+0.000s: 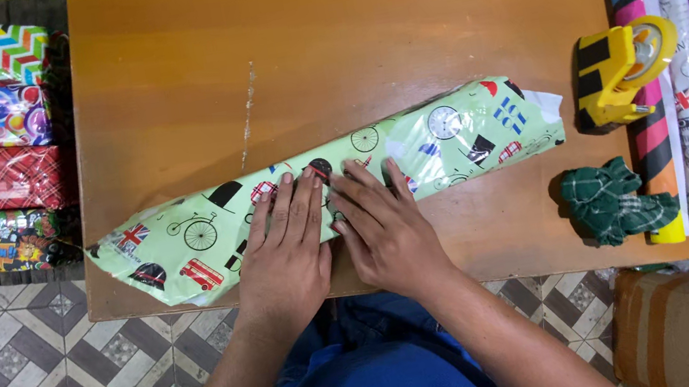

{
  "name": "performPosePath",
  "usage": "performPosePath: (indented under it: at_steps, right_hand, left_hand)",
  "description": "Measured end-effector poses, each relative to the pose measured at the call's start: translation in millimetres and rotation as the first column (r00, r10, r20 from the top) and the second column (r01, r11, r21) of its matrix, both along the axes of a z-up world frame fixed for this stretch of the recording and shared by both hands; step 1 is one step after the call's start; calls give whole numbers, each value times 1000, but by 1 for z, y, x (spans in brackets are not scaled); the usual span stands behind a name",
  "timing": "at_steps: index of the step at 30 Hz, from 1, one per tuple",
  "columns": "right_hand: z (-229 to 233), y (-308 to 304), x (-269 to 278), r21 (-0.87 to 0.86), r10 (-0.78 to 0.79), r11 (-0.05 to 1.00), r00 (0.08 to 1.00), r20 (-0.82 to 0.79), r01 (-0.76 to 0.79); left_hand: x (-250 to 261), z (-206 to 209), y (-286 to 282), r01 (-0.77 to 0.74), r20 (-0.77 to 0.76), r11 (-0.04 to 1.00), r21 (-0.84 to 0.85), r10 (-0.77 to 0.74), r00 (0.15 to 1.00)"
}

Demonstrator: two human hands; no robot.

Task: The person wipes a sheet of patterned wrapping paper and a small product box with a green cloth, then places the box on the paper and folds the paper around it. The clip ends before the gift is fully wrapped or taped.

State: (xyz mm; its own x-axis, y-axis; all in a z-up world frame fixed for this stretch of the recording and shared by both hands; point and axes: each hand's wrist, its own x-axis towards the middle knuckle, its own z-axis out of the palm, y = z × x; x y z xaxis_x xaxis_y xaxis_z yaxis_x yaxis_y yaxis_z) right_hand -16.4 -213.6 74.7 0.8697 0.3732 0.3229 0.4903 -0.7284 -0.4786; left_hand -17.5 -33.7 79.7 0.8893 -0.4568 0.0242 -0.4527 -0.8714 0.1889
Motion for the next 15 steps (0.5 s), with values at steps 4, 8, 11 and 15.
performPosePath:
  at_steps: [4,8,11,15]
  right_hand:
    - [-15,-34,-29,-115,-158,980,987,27,160]
    - [-34,-90,-41,-133,-415,898,907,66,420]
    - [-48,-133,-31,75,-608,793,793,37,604]
    - [-53,-180,3,437,-651,434,610,-453,788]
  left_hand:
    - [-2,-3,-3,-8,-20,999,47,9,1000]
    - [1,-5,-6,-18,-82,999,48,22,996]
    - [-1,-6,-8,-49,-26,999,-7,49,998]
    - [-3,-5,-10,-56,39,997,-50,58,998]
